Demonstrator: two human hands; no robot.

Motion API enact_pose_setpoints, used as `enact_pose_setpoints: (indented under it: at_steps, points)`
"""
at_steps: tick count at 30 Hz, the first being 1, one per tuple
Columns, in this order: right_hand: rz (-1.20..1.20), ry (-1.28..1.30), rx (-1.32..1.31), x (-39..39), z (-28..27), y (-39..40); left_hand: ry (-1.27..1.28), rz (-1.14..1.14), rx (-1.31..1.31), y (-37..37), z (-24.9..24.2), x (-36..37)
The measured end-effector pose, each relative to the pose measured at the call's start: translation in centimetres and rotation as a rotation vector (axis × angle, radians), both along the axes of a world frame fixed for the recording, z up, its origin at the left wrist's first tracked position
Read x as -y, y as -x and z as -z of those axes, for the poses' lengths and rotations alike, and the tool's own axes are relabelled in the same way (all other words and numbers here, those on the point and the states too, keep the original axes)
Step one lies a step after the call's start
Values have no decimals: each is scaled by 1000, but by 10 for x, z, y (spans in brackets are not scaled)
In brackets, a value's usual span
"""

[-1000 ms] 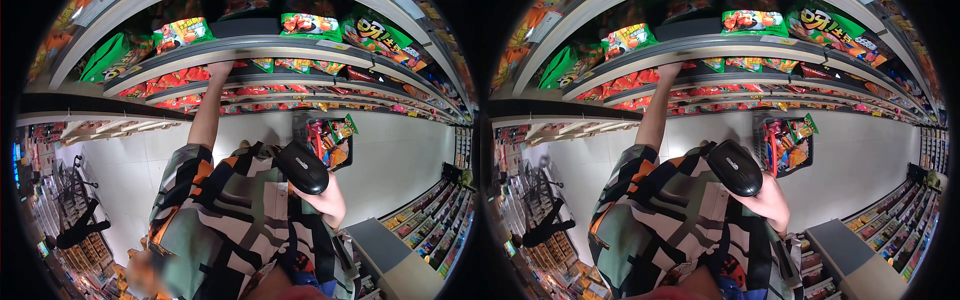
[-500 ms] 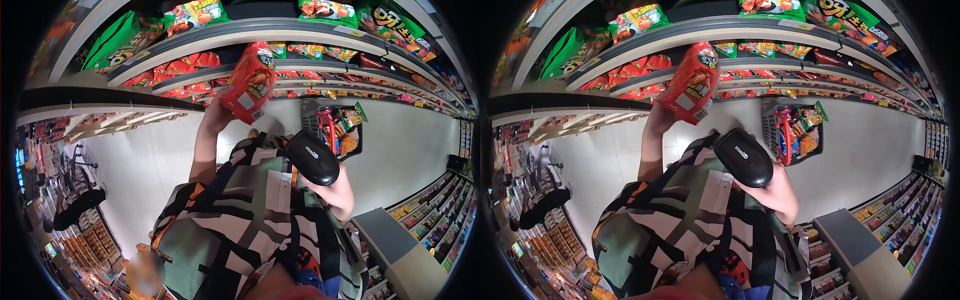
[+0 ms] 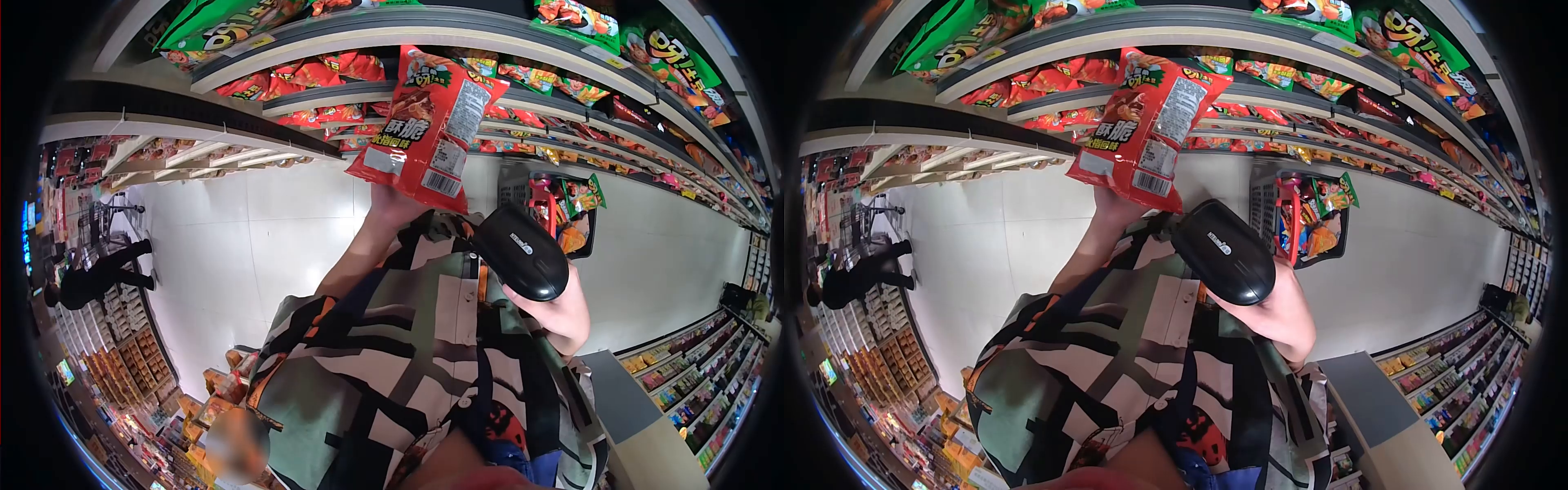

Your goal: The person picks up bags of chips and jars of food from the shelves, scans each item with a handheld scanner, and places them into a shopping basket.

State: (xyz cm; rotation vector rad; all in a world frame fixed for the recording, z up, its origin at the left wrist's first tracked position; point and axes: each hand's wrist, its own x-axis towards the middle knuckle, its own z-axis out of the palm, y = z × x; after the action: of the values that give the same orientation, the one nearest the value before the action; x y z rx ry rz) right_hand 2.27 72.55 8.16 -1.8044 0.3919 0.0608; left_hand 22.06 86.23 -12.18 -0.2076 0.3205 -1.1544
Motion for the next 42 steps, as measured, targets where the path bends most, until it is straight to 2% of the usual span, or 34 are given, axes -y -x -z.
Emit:
enact_pose_setpoints:
  at_steps: [3, 9, 14, 16, 18, 20, 22, 28, 29, 31, 35, 40, 42]
  points:
    - [3, 1, -11, 2, -4, 4, -82, 52, 130, 16, 2, 9]
    - [62, -14, 7, 10, -4, 27, 79, 161, 30, 34, -5, 34]
    - [168, -25, 7, 13, -6, 50, 55, 183, 119, 33, -11, 57]
    - [200, -29, 37, 44, 11, 77, 8, 207, 168, 51, -10, 94]
    - [244, -23, 61, 47, 12, 86, 87, 225, 43, 55, -22, 109]
    - [286, -14, 84, 52, 14, 97, 107, 270, 61, 58, -16, 123]
    - [316, 6, 92, 52, 17, 106, 246, 317, 3, 61, -9, 133]
    - [452, 13, 59, 40, 10, 124, 198, 475, -92, 74, -22, 161]
    - [477, 13, 64, 41, 11, 132, 196, 501, -89, 81, -23, 168]
    - [530, 18, 84, 39, 13, 142, 138, 514, 78, 91, -25, 179]
    - [631, 42, 91, 35, 9, 169, 192, 667, 107, 110, -25, 203]
    - [750, 43, 101, 36, 23, 190, 147, 696, 90, 131, -20, 238]
    - [799, 22, 96, 35, 23, 199, 210, 750, 85, 138, -12, 250]
